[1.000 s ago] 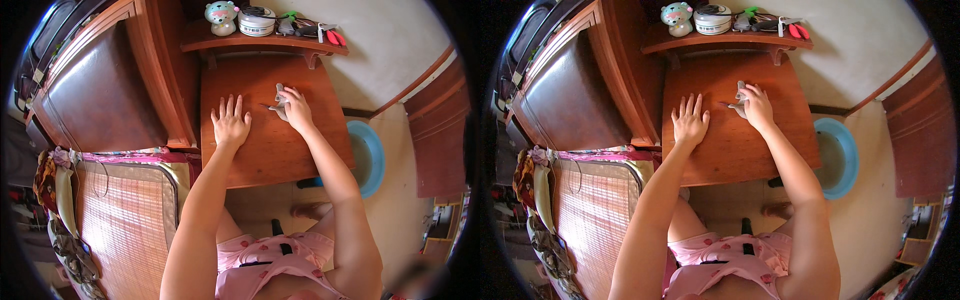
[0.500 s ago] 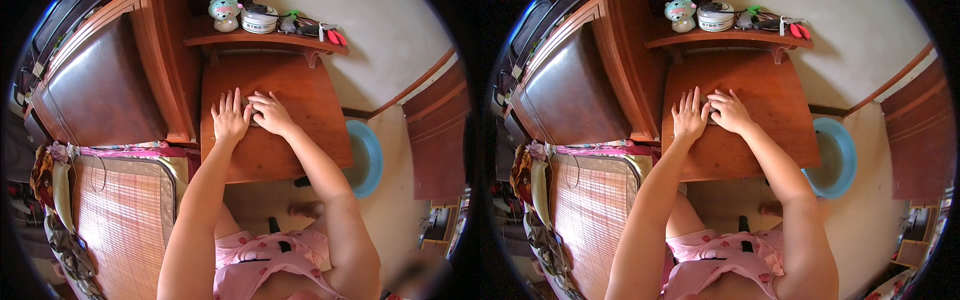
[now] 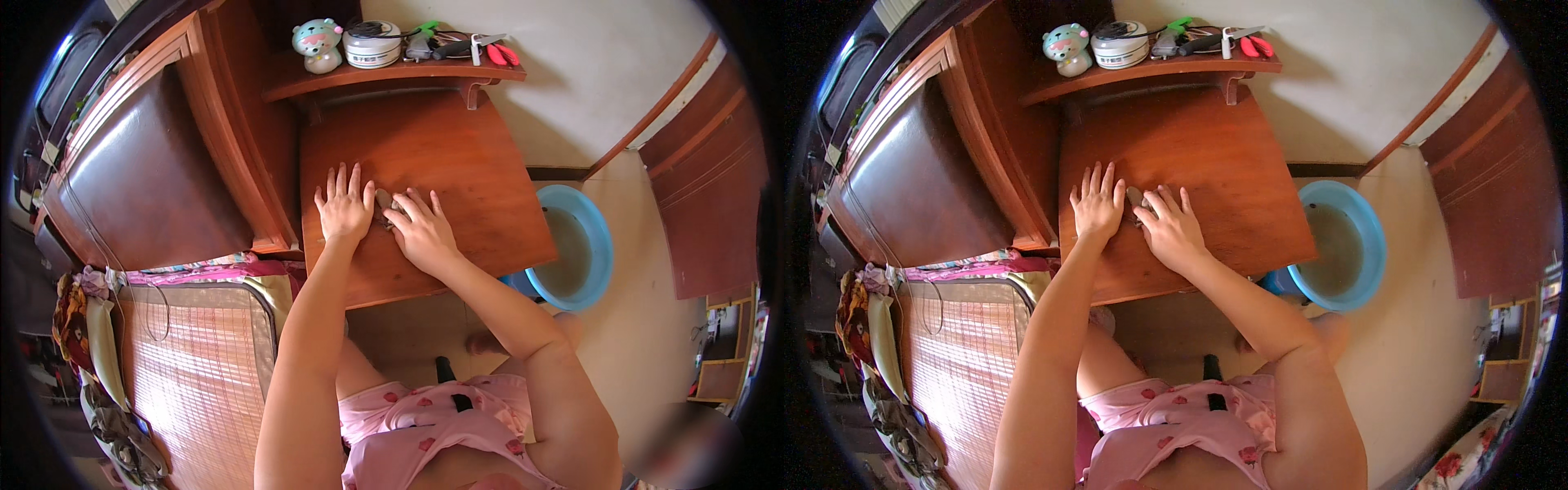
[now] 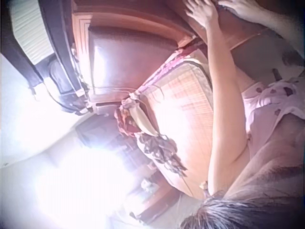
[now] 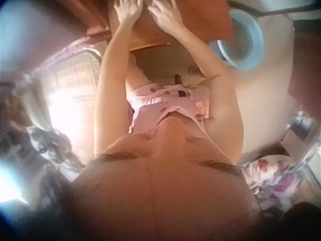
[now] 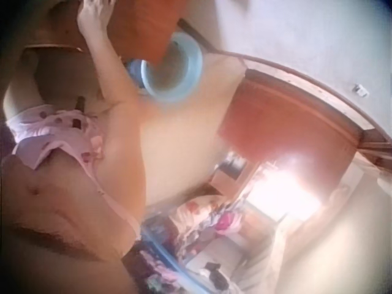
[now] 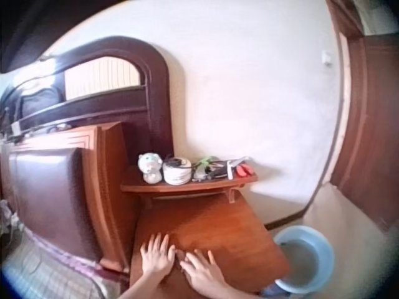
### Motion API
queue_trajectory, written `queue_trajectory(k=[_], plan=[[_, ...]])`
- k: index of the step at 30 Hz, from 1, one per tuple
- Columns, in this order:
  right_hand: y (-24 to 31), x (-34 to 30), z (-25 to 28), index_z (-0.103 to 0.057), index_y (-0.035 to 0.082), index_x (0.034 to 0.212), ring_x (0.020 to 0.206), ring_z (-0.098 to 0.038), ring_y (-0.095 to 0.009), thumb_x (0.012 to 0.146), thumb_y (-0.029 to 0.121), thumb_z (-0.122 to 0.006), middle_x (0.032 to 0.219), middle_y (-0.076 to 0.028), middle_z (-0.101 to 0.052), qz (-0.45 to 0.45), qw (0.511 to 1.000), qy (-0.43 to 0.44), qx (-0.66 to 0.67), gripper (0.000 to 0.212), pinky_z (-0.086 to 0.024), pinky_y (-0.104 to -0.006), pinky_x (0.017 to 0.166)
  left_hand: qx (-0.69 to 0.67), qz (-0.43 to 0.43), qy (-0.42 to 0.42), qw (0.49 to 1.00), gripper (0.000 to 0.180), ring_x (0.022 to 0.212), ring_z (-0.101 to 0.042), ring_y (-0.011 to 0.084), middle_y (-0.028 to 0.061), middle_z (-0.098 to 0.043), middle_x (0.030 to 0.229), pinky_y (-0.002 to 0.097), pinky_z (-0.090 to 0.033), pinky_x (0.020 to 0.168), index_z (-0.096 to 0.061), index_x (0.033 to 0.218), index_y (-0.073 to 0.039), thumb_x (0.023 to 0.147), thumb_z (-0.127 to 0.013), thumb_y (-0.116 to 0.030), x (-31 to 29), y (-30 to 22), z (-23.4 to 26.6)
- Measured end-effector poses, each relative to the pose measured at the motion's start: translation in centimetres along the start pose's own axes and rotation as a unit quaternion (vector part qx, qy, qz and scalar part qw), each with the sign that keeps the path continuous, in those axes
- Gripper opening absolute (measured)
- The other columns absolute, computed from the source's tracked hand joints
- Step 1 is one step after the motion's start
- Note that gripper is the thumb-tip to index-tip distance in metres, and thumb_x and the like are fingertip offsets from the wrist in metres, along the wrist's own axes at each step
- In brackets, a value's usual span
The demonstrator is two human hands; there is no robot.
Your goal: The person sits on the floor and wipes a wooden cabinet surface with a cloth. They repeatedly dip the cloth into a blue basin of water, wring it out, and wipe the cabinet top and side. The person also wipes their hands in the basin during the process.
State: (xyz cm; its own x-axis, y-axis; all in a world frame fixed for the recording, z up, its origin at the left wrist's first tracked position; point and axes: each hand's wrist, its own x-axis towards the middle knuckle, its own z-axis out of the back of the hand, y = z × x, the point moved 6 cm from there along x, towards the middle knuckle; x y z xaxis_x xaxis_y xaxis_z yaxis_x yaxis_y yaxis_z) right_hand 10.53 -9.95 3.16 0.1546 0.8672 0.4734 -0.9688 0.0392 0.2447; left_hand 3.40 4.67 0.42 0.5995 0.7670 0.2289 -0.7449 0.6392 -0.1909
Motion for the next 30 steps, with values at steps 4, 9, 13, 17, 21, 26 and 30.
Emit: queue_trajectory(k=[4,9,13,17,21,26,30], plan=[[-1.5,-1.0,0.6,-0.065,0.009,0.112,0.126,-0.048,-0.037,0.084,0.013,-0.063,0.129,-0.015,-0.054,-0.024,0.999,-0.032,-0.008,0.028,-0.031,-0.0604,0.106,0.038,0.009,0.025,0.999,0.058,0.144,-0.022,0.0213,0.0034,-0.029,0.155,0.0493,-0.016,0.116,-0.033,0.149,-0.017,0.1,-0.026,-0.048,-0.1,-0.2,0.2],[-4.6,-2.4,1.9,-0.063,0.011,0.116,0.126,-0.048,-0.034,0.081,0.008,-0.067,0.129,-0.012,-0.053,-0.057,0.996,-0.053,-0.039,0.035,-0.034,-0.0588,0.106,0.038,0.014,0.036,0.999,0.058,0.145,-0.021,0.0208,0.0034,-0.028,0.156,0.0492,-0.017,0.116,-0.032,0.149,-0.018,0.098,-0.03,-0.046,0.0,-0.5,0.2],[-8.6,-3.7,3.6,-0.063,0.01,0.116,0.125,-0.048,-0.036,0.081,0.008,-0.066,0.13,-0.013,-0.052,-0.101,0.99,-0.068,-0.069,0.035,-0.034,-0.0583,0.106,0.059,0.013,0.034,0.998,0.056,0.145,-0.021,0.0209,0.0027,-0.026,0.157,0.0486,-0.018,0.115,-0.032,0.149,-0.02,0.099,-0.032,-0.045,0.1,-0.8,0.3],[-12.7,-5.7,5.7,-0.065,0.007,0.114,0.124,-0.047,-0.038,0.084,0.011,-0.061,0.128,-0.016,-0.054,-0.143,0.981,-0.093,-0.09,0.03,-0.032,-0.0579,0.106,0.048,0.009,0.031,0.998,0.056,0.145,-0.022,0.0206,0.0032,-0.027,0.157,0.0486,-0.018,0.115,-0.032,0.149,-0.02,0.097,-0.035,-0.043,-0.1,-0.3,0.1],[-14.5,-6.6,6.2,-0.065,0.008,0.115,0.125,-0.046,-0.037,0.083,0.009,-0.063,0.129,-0.016,-0.053,-0.174,0.974,-0.101,-0.107,0.032,-0.033,-0.0571,0.106,0.074,0.006,0.045,0.996,0.058,0.146,-0.02,0.0215,0.003,-0.026,0.157,0.0488,-0.018,0.115,-0.031,0.15,-0.021,0.097,-0.036,-0.046,-0.1,-0.1,0.1],[-15.0,-6.6,6.2,-0.065,0.007,0.116,0.125,-0.046,-0.038,0.083,0.009,-0.061,0.127,-0.017,-0.055,-0.186,0.969,-0.117,-0.116,0.033,-0.03,-0.0563,0.108,0.087,0.016,0.083,0.993,0.062,0.147,-0.015,0.0215,0.0037,-0.019,0.159,0.0502,-0.016,0.116,-0.024,0.152,-0.019,0.098,-0.035,-0.047,0.7,-0.8,-0.2],[-14.7,-6.4,6.2,-0.066,0.008,0.114,0.124,-0.046,-0.037,0.083,0.01,-0.061,0.128,-0.017,-0.055,-0.182,0.969,-0.116,-0.124,0.032,-0.029,-0.0568,0.109,0.024,0.007,0.071,0.997,0.065,0.148,-0.013,0.0229,0.0055,-0.019,0.159,0.05,-0.011,0.118,-0.023,0.151,-0.01,0.097,-0.039,-0.043,2.0,-3.1,-2.3]])
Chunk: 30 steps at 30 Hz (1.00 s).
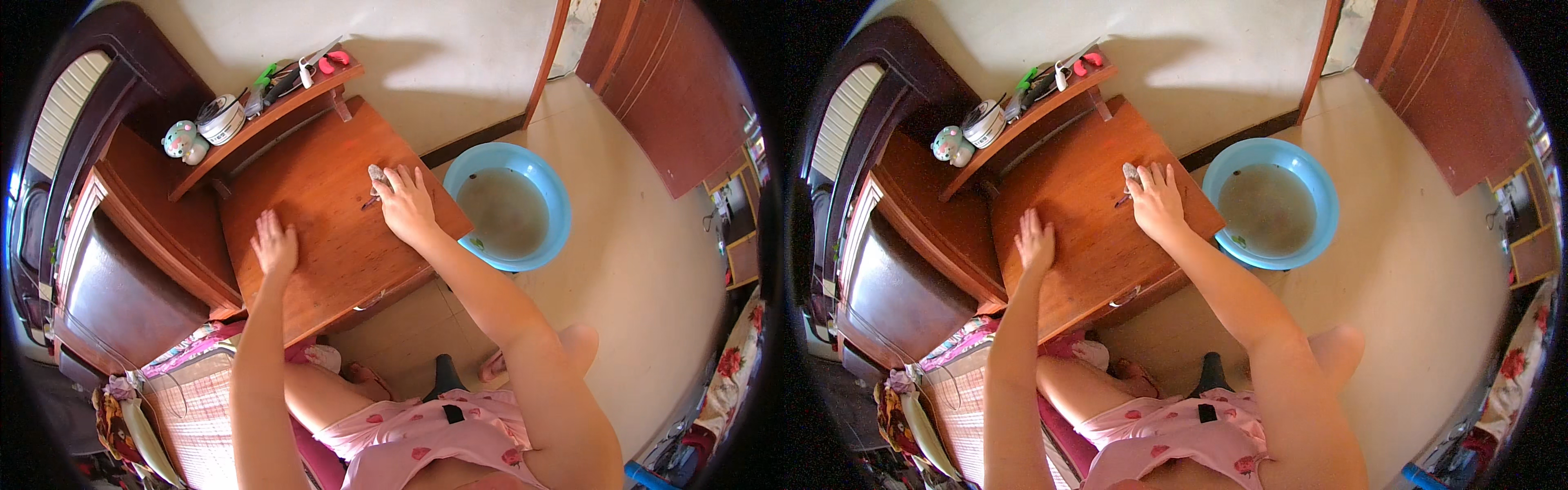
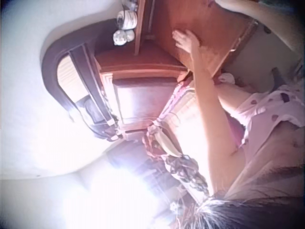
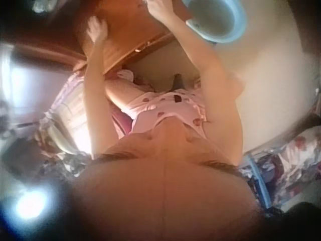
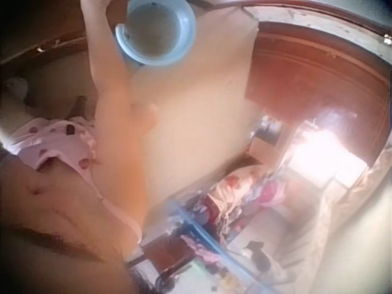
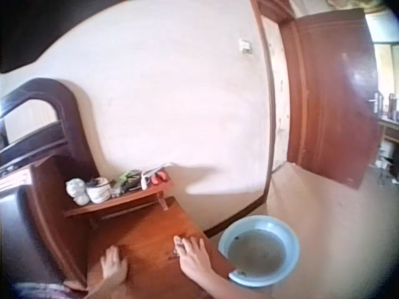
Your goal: The person sits on the floor and wipes a wooden cabinet surface with a cloth. They repeatedly dip the cloth into a blue basin of water, wring it out, and wipe the cabinet top and side. The person also wipes their hands in the basin during the process.
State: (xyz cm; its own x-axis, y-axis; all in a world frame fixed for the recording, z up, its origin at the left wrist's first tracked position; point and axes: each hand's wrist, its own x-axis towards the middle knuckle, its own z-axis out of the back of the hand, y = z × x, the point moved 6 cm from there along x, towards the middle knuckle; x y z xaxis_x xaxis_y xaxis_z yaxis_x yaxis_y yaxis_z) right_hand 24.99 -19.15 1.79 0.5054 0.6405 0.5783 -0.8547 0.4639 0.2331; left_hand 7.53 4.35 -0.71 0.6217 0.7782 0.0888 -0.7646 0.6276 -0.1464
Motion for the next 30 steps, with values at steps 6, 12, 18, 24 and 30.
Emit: queue_trajectory(k=[6,12,18,24,30], plan=[[-1.0,-0.4,0.1,-0.063,0.005,0.116,0.125,-0.044,-0.038,0.086,0.015,-0.056,0.124,-0.016,-0.057,0.018,0.999,0.001,-0.046,0.033,-0.027,-0.0573,0.109,-0.202,-0.293,-0.081,0.931,0.056,0.143,-0.026,0.0327,0.0118,-0.037,0.15,0.048,-0.024,0.114,-0.041,0.142,-0.009,0.09,-0.057,-0.02,-2.5,-18.2,1.5],[-1.4,-1.2,2.1,-0.059,-0.001,0.114,0.113,-0.053,-0.036,0.083,0.013,-0.057,0.114,-0.02,-0.06,0.064,0.996,-0.052,0.044,0.034,-0.041,-0.0498,0.097,-0.215,-0.389,0.09,0.891,0.033,0.14,-0.031,0.0325,0.0106,-0.05,0.14,0.0427,-0.033,0.112,-0.068,0.116,-0.013,0.088,-0.063,-0.029,-1.2,-27.8,0.6],[-2.5,-2.2,1.4,-0.065,0.002,0.1,0.111,-0.054,-0.036,0.083,0.015,-0.059,0.112,-0.022,-0.061,-0.02,0.988,0.14,0.068,0.023,-0.039,-0.0494,0.098,-0.076,-0.416,0.163,0.892,0.027,0.14,-0.031,0.0294,0.005,-0.048,0.143,0.0435,-0.03,0.113,-0.076,0.098,-0.02,0.08,-0.069,-0.039,-1.6,-31.5,0.1],[-2.8,-3.4,3.6,-0.066,0.003,0.089,0.112,-0.054,-0.033,0.08,0.012,-0.057,0.105,-0.018,-0.062,0.078,0.992,-0.036,0.096,0.015,-0.039,-0.0475,0.098,0.039,-0.43,0.26,0.864,0.017,0.122,-0.053,0.0226,0.002,-0.066,0.12,0.0437,-0.035,0.107,-0.074,0.081,-0.014,0.077,-0.071,-0.03,-0.5,-34.9,-2.3],[-6.0,-5.7,5.9,-0.066,0.002,0.092,0.11,-0.053,-0.036,0.08,0.013,-0.058,0.104,-0.018,-0.061,0.072,0.993,-0.082,0.039,0.018,-0.04,-0.0479,0.097,-0.028,-0.407,0.262,0.875,0.018,0.101,-0.066,0.0253,0.0038,-0.07,0.105,0.0418,-0.049,0.091,-0.074,0.085,-0.01,0.076,-0.073,-0.026,-1.8,-39.1,-4.9]])
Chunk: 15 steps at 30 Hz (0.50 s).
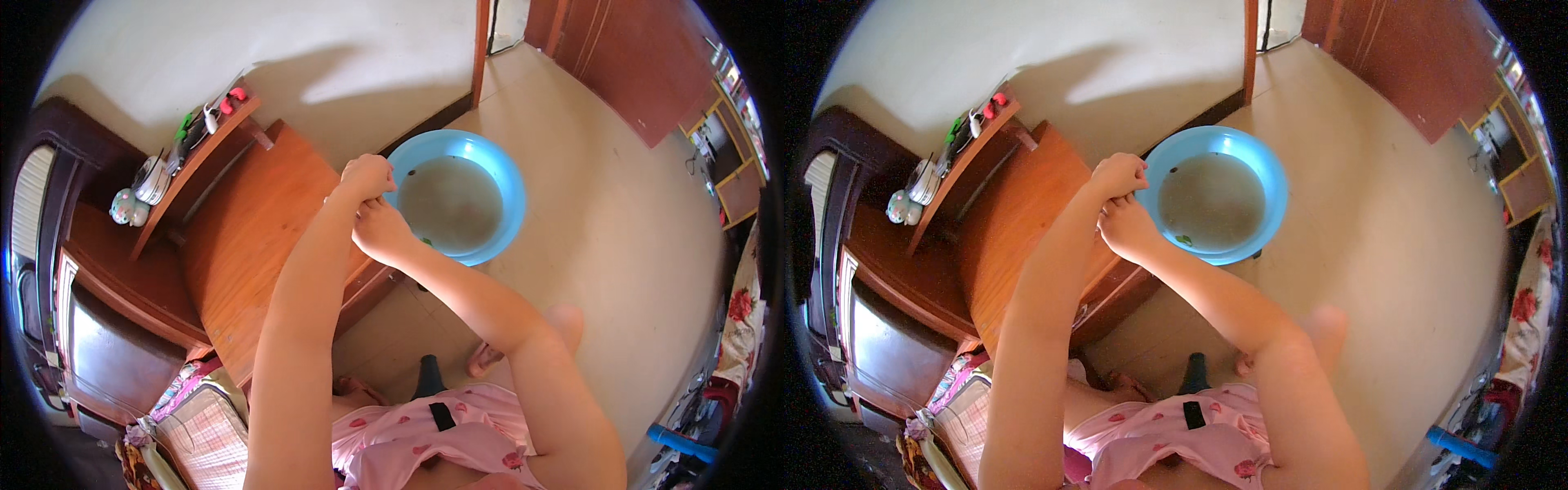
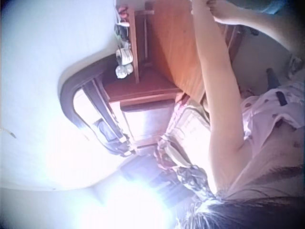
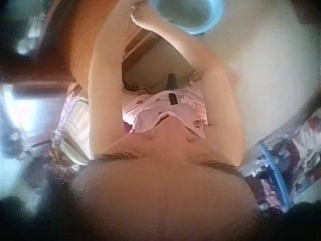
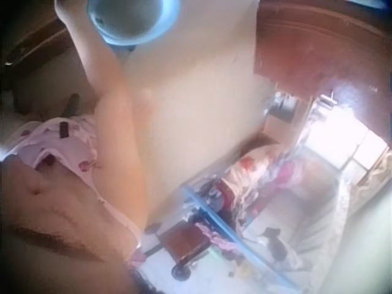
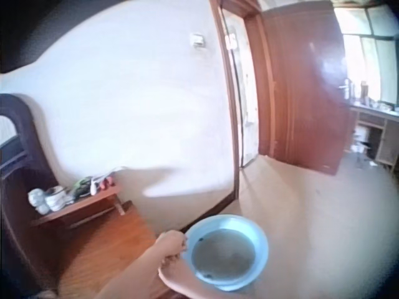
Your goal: The person sits on the floor and wipes a wooden cabinet surface with a cloth. They repeatedly dip the cloth into a blue basin of water, wring it out, and wipe the cabinet top and side. The person also wipes their hands in the basin during the process.
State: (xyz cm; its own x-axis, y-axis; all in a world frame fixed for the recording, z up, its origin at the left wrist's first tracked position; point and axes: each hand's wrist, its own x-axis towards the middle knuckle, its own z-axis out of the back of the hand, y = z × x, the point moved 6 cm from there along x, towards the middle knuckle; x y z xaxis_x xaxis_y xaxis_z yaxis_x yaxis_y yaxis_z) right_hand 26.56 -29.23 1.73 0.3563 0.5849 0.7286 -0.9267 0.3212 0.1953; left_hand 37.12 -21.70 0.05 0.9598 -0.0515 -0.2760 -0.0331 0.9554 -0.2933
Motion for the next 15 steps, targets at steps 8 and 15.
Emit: queue_trajectory(k=[8,15], plan=[[-6.7,-4.6,4.5,-0.062,0.004,0.105,0.113,-0.055,-0.031,0.083,0.013,-0.057,0.118,-0.012,-0.057,-0.07,0.992,0.098,0.021,0.024,-0.049,-0.0411,0.091,0.082,0.078,0.012,0.994,0.033,0.102,-0.066,0.0267,0.0119,-0.069,0.107,0.038,-0.053,0.084,-0.072,0.101,-0.006,0.077,-0.076,-0.029,6.0,-6.1,-2.9],[-15.7,-13.1,4.4,-0.066,0.01,0.108,0.111,-0.058,-0.029,0.084,0.008,-0.057,0.124,-0.008,-0.06,-0.263,0.952,0.155,-0.007,0.025,-0.054,-0.0408,0.087,0.095,0.175,-0.105,0.974,0.036,0.097,-0.068,0.0284,0.0113,-0.07,0.107,0.0401,-0.055,0.081,-0.072,0.1,-0.006,0.079,-0.074,-0.035,7.5,-5.2,-8.6]])
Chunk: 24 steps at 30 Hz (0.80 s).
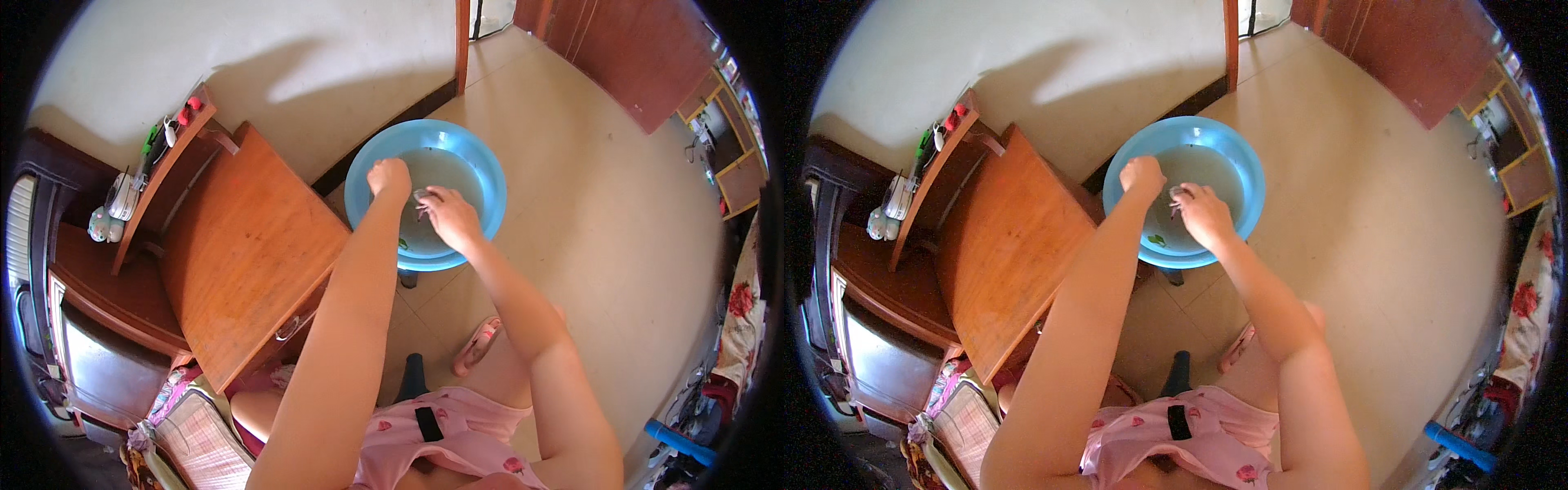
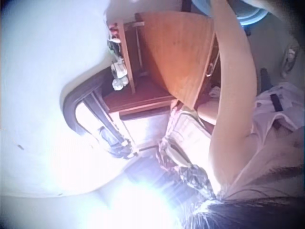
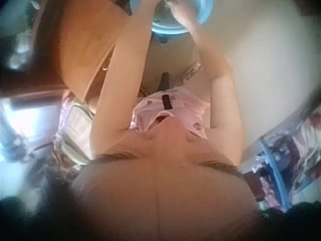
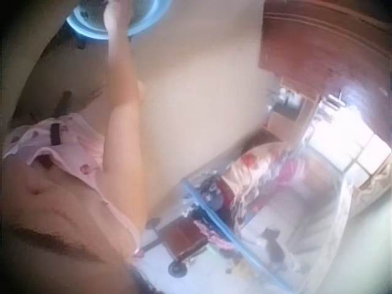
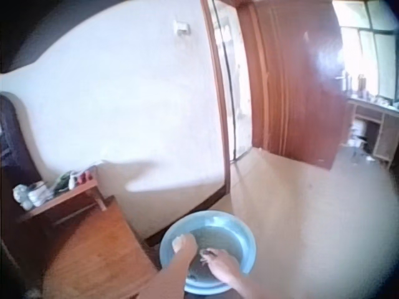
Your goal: The person sits on the floor and wipes a wooden cabinet surface with a cloth. They repeatedly dip the cloth into a blue basin of water, wring it out, and wipe the cabinet top and side. The person also wipes their hands in the basin during the process.
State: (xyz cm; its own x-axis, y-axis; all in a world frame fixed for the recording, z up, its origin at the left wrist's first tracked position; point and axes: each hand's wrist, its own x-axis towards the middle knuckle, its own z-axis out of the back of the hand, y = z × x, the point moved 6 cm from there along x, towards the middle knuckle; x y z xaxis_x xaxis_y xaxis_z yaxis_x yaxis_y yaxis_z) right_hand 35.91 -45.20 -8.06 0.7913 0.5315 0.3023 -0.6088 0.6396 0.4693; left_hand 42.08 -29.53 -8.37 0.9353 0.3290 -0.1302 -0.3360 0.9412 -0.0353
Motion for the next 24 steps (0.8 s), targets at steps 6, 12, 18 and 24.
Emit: queue_trajectory(k=[6,12,18,24], plan=[[-8.6,1.4,-2.4,-0.064,0.01,0.116,0.111,-0.057,-0.033,0.08,0.013,-0.066,0.132,-0.013,-0.054,-0.118,0.981,-0.019,0.151,0.036,-0.049,-0.0434,0.092,0.03,-0.008,0.037,0.999,0.02,0.116,-0.052,0.024,0.0057,-0.061,0.121,0.0375,-0.046,0.092,-0.072,0.099,-0.009,0.086,-0.058,-0.016,-3.5,-2.2,-4.0],[-11.0,2.1,-8.3,-0.059,0.011,0.124,0.119,-0.052,-0.034,0.079,0.012,-0.068,0.138,-0.014,-0.047,-0.122,0.973,0.007,0.198,0.046,-0.046,-0.0424,0.098,-0.041,0.027,-0.056,0.997,0.029,0.126,-0.042,0.0247,0.0063,-0.047,0.136,0.0396,-0.041,0.098,-0.066,0.111,-0.008,0.085,-0.059,-0.018,-4.2,-0.7,-8.8],[-9.2,1.5,-6.7,-0.06,0.006,0.109,0.113,-0.055,-0.035,0.082,0.017,-0.065,0.131,-0.017,-0.052,-0.149,0.973,0.149,-0.099,0.03,-0.052,-0.0438,0.085,-0.242,0.128,0.027,0.961,0.042,0.119,-0.051,0.0344,0.015,-0.048,0.133,0.0451,-0.049,0.093,-0.053,0.123,-0.006,0.088,-0.057,-0.029,-5.8,-1.9,-10.5],[-9.5,2.1,-9.0,-0.053,0.01,0.121,0.077,-0.064,-0.029,0.085,0.016,-0.063,0.101,-0.011,-0.065,-0.172,0.967,0.187,0.031,0.038,-0.054,-0.0388,0.076,-0.342,0.208,0.1,0.911,0.061,0.117,-0.054,0.0448,0.0257,-0.045,0.136,0.0483,-0.048,0.093,-0.044,0.136,-0.006,0.095,-0.04,-0.051,-3.4,-1.0,-18.2]])
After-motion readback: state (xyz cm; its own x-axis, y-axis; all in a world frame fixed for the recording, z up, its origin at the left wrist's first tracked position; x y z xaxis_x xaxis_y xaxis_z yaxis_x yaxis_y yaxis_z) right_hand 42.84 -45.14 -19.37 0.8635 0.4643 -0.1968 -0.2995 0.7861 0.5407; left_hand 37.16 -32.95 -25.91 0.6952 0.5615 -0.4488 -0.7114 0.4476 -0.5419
